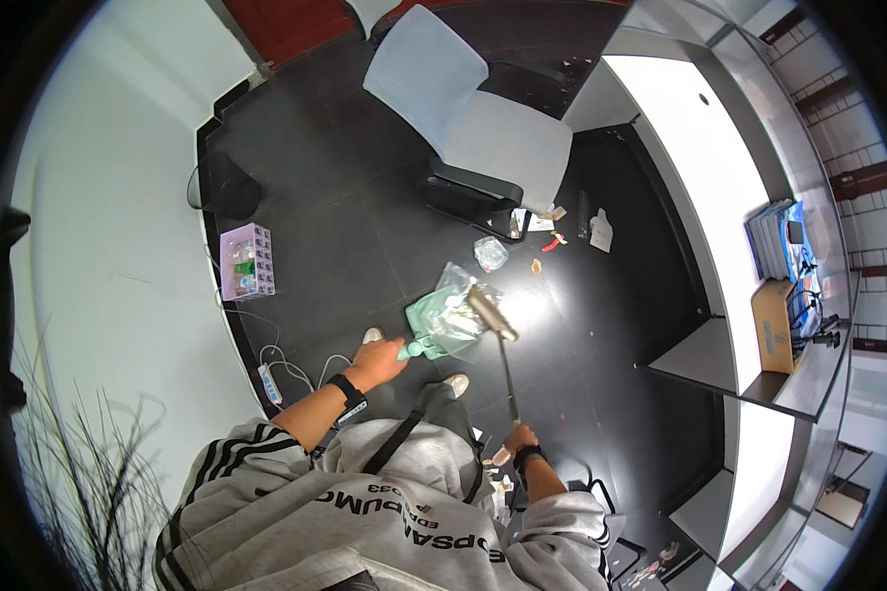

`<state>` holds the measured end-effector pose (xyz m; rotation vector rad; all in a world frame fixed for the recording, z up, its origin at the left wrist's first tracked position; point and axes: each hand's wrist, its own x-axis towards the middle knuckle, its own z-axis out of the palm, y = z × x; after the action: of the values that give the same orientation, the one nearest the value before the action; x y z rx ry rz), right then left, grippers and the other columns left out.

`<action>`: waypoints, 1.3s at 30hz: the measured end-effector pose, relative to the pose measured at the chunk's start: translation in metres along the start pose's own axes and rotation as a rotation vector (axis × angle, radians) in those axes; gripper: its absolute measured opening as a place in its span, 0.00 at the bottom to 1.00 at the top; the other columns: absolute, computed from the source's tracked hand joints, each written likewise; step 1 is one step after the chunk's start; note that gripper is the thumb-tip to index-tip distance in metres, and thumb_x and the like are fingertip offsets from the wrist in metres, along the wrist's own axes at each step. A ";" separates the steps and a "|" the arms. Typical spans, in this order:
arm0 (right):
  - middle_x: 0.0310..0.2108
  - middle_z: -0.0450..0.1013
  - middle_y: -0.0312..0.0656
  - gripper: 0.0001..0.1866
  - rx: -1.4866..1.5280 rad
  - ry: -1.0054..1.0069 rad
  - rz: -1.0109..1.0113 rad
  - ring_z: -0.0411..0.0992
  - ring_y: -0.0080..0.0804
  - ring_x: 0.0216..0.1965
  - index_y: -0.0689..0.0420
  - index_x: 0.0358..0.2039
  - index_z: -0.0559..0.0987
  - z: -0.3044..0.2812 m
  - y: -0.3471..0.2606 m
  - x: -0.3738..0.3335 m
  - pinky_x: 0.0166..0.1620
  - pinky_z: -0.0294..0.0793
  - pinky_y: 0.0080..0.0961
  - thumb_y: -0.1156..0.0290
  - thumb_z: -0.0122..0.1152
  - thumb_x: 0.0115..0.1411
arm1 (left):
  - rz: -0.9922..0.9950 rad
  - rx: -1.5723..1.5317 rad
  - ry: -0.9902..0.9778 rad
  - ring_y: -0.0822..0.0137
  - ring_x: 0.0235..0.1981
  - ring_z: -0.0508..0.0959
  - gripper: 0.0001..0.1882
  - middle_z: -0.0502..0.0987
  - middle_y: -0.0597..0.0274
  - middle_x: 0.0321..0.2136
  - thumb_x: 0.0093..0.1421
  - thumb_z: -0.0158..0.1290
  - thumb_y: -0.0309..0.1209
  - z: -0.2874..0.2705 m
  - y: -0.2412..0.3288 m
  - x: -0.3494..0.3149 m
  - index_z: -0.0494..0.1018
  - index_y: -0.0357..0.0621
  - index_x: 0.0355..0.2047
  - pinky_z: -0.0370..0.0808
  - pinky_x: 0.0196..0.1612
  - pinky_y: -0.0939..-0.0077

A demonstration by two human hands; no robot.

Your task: The person sweeps scattered debris on a dark tiled office floor using a broom and dustpan, then empties the dustpan into a nearby trash bin. The person repeats this cycle across different areas of the room.

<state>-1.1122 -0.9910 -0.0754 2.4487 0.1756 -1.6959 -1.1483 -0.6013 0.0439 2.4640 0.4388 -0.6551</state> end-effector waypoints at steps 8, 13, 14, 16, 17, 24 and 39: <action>0.42 0.74 0.54 0.19 -0.048 -0.002 -0.222 0.72 0.49 0.46 0.60 0.41 0.76 0.030 -0.040 -0.067 0.48 0.71 0.39 0.69 0.54 0.48 | 0.071 -0.007 0.001 0.46 0.31 0.77 0.12 0.77 0.49 0.25 0.53 0.51 0.37 -0.002 -0.009 0.001 0.71 0.42 0.33 0.72 0.36 0.53; 0.38 0.75 0.54 0.16 -0.063 -0.003 -0.261 0.73 0.50 0.44 0.61 0.36 0.79 0.009 -0.071 -0.071 0.43 0.72 0.44 0.68 0.54 0.47 | 0.094 -0.009 -0.011 0.45 0.31 0.76 0.13 0.77 0.48 0.26 0.52 0.52 0.37 0.007 -0.025 -0.003 0.71 0.42 0.33 0.72 0.35 0.53; 0.37 0.75 0.55 0.15 -0.053 0.027 -0.218 0.74 0.49 0.42 0.62 0.34 0.79 0.010 -0.077 -0.066 0.41 0.74 0.41 0.68 0.53 0.47 | 0.096 0.005 -0.038 0.45 0.31 0.76 0.13 0.77 0.48 0.26 0.52 0.52 0.37 0.009 -0.029 -0.005 0.70 0.42 0.34 0.72 0.35 0.53; 0.37 0.75 0.56 0.15 -0.040 0.037 -0.295 0.75 0.48 0.41 0.63 0.32 0.79 0.015 -0.082 -0.051 0.40 0.74 0.39 0.69 0.54 0.47 | 0.092 0.036 -0.070 0.46 0.31 0.76 0.14 0.77 0.48 0.27 0.52 0.52 0.38 0.010 -0.040 -0.010 0.70 0.43 0.34 0.72 0.35 0.53; 0.36 0.75 0.57 0.14 -0.038 0.048 -0.346 0.75 0.47 0.40 0.64 0.32 0.79 0.017 -0.081 -0.044 0.39 0.75 0.38 0.69 0.54 0.47 | 0.092 0.037 -0.034 0.46 0.31 0.77 0.14 0.77 0.48 0.27 0.52 0.52 0.39 0.009 -0.046 -0.012 0.70 0.43 0.34 0.72 0.34 0.52; 0.13 0.70 0.46 0.08 0.385 0.124 -0.587 0.68 0.36 0.12 0.65 0.19 0.75 -0.025 -0.023 -0.061 0.18 0.67 0.31 0.71 0.55 0.46 | 0.044 0.035 0.059 0.44 0.28 0.76 0.14 0.77 0.50 0.24 0.51 0.55 0.40 -0.005 -0.072 -0.012 0.69 0.47 0.33 0.71 0.31 0.51; 0.11 0.64 0.38 0.07 0.803 0.187 -0.141 0.63 0.28 0.10 0.61 0.19 0.70 -0.133 -0.047 0.032 0.11 0.58 0.27 0.72 0.55 0.48 | -0.154 -0.058 0.120 0.44 0.29 0.77 0.12 0.77 0.48 0.25 0.53 0.52 0.38 -0.029 -0.043 -0.001 0.70 0.45 0.33 0.73 0.33 0.51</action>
<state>-0.9874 -0.9184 -0.0626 3.2211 -0.4058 -1.8410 -1.1575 -0.5508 0.0479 2.4399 0.6897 -0.5490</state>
